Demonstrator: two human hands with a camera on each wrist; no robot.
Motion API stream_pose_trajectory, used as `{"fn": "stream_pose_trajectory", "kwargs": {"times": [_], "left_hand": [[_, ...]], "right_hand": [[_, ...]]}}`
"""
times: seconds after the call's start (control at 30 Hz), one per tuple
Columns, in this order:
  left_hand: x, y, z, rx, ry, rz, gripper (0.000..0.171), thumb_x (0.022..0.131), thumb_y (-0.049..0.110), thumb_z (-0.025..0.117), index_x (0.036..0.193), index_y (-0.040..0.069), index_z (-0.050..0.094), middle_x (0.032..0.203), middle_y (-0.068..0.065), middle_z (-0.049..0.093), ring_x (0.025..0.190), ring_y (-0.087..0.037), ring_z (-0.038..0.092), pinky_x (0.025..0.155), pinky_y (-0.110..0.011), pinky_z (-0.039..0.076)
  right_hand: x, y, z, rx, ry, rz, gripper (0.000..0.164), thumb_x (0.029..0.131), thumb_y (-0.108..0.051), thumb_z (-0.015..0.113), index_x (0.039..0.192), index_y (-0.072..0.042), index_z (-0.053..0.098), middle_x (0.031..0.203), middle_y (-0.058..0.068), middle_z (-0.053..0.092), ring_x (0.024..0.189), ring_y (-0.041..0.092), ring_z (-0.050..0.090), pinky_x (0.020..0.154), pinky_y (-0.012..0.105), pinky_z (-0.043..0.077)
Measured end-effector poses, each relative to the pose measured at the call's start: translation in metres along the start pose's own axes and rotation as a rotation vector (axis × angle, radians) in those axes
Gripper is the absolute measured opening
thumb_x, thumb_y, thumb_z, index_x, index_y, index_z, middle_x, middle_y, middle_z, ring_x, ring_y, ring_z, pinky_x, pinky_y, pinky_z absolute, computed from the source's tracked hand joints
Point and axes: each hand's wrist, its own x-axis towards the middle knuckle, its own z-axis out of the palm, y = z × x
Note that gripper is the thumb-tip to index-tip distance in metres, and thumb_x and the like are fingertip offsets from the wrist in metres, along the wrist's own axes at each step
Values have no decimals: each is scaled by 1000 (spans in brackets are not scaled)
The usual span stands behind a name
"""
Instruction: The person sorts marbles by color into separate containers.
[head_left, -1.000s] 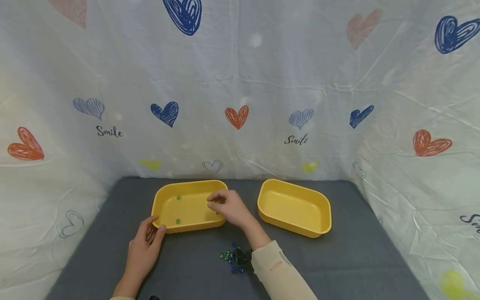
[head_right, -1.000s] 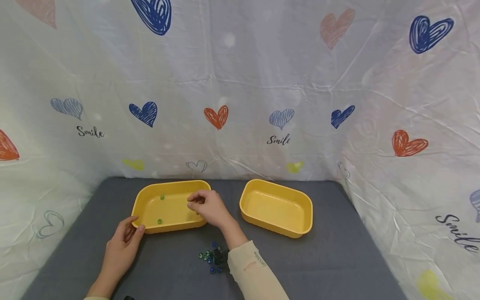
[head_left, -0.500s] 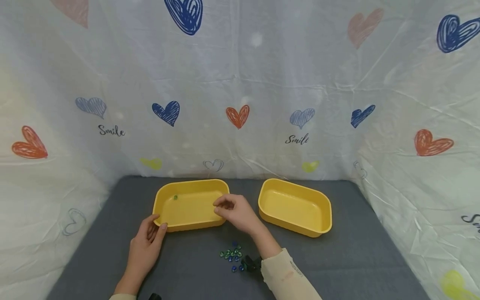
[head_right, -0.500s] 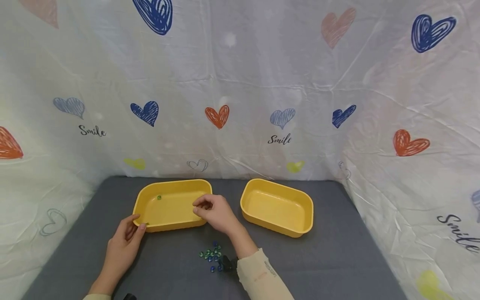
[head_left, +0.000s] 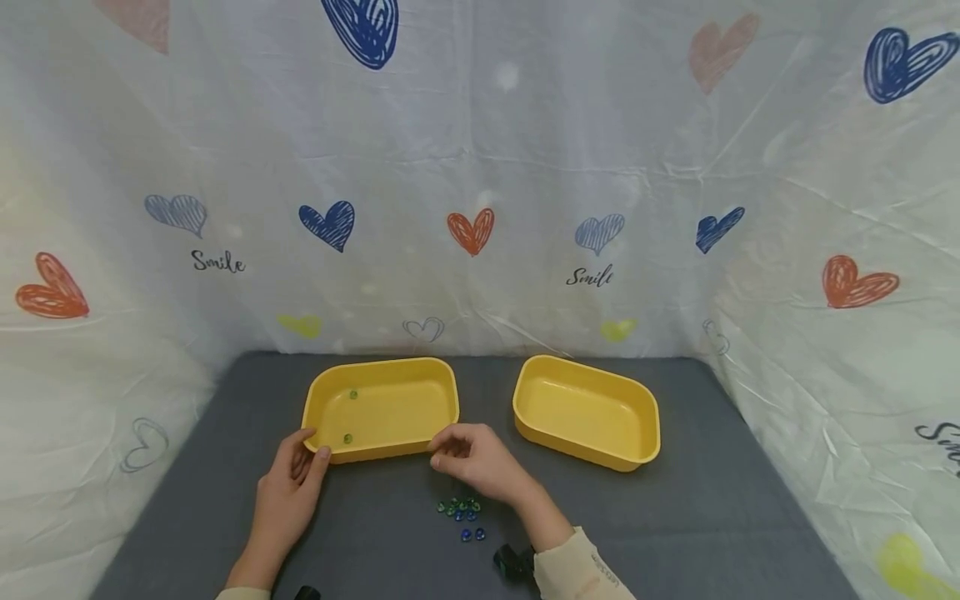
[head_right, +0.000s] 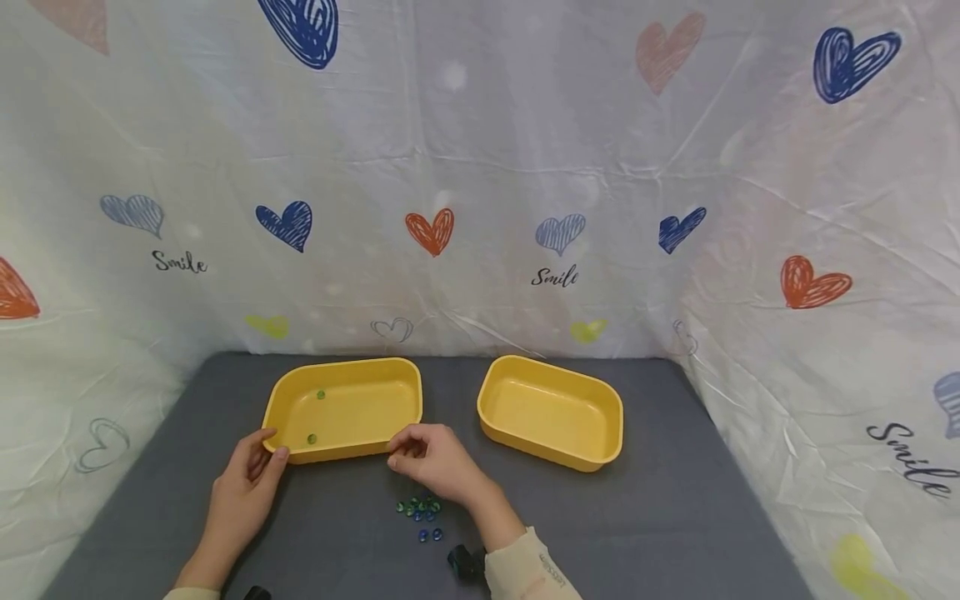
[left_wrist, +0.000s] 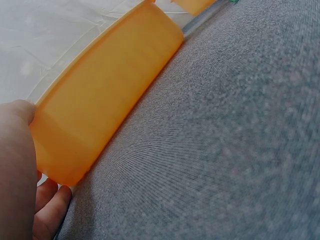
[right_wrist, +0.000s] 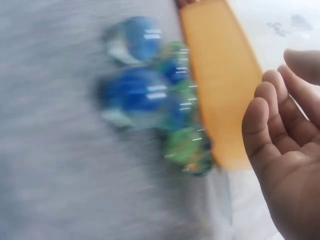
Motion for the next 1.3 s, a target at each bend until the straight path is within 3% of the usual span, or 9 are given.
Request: {"fn": "stream_pose_trajectory", "kwargs": {"times": [0.13, 0.2, 0.63, 1.03, 1.3], "left_hand": [[0, -1, 0, -10, 2, 4, 54, 113, 38, 64, 156, 9, 52, 158, -31, 53, 140, -45, 58, 94, -2, 38], [0, -1, 0, -12, -1, 7, 54, 113, 39, 64, 156, 9, 52, 158, -31, 53, 140, -45, 58, 91, 2, 33], [-1, 0, 2, -19, 19, 19, 54, 113, 41, 63, 155, 8, 53, 155, -31, 56, 137, -43, 61, 89, 4, 34], [-1, 1, 1, -20, 7, 4, 54, 113, 40, 64, 155, 8, 52, 156, -33, 54, 139, -44, 60, 89, 4, 34], [-1, 0, 2, -18, 13, 15, 53, 113, 39, 64, 155, 8, 53, 155, -33, 55, 137, -45, 60, 88, 4, 35]], "right_hand": [[-8, 9, 5, -4, -56, 10, 23, 104, -22, 77, 118, -4, 80, 97, -5, 75, 85, 11, 68, 76, 28, 58], [-12, 11, 7, -6, -72, 13, 22, 104, -22, 77, 118, -6, 81, 96, -6, 75, 82, 10, 67, 74, 27, 57], [-23, 24, 5, -39, -162, 26, 11, 101, -18, 81, 111, -14, 84, 95, -9, 76, 76, 7, 64, 68, 23, 53], [-24, 35, 5, -88, -207, -18, 11, 98, -16, 85, 108, -19, 82, 104, 0, 79, 86, 3, 66, 81, 24, 57], [-24, 36, 4, -130, -222, -48, 12, 97, -14, 85, 106, -21, 81, 100, -9, 77, 87, 1, 65, 82, 23, 57]]}}
